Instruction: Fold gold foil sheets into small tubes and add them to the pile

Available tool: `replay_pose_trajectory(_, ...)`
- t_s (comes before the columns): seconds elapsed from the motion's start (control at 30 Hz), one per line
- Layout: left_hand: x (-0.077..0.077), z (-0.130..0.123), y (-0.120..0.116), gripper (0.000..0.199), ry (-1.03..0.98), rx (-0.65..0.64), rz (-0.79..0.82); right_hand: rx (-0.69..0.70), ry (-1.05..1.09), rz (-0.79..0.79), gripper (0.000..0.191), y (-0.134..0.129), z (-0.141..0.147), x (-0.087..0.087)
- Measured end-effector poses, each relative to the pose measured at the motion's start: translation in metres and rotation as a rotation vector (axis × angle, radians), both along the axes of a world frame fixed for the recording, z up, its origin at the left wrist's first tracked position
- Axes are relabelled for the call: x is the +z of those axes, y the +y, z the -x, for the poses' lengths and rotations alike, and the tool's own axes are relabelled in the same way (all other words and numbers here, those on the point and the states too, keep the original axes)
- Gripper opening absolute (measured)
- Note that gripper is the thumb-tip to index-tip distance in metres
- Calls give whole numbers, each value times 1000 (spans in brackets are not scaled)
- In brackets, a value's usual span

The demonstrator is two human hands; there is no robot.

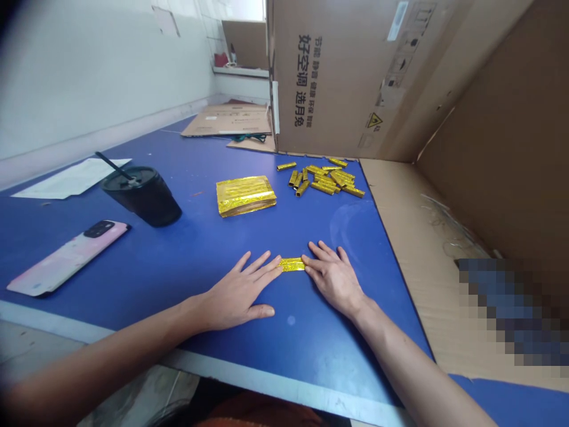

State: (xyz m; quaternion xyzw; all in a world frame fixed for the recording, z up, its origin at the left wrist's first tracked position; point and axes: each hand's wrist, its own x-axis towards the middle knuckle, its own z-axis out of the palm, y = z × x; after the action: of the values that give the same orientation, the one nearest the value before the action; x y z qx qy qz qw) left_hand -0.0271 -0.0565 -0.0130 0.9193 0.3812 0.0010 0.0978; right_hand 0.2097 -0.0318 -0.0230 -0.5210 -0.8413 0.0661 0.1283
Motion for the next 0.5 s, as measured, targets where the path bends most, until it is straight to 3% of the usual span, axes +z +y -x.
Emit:
replay_pose_trajectory(0.2,0,2,-2,75,11,5,-11,54,-196,-107,40,-15,7,7)
replay_pose_trajectory(0.5,-3,4,0,76,-18,2,-20,143,-202,-104,35,-17,7,7)
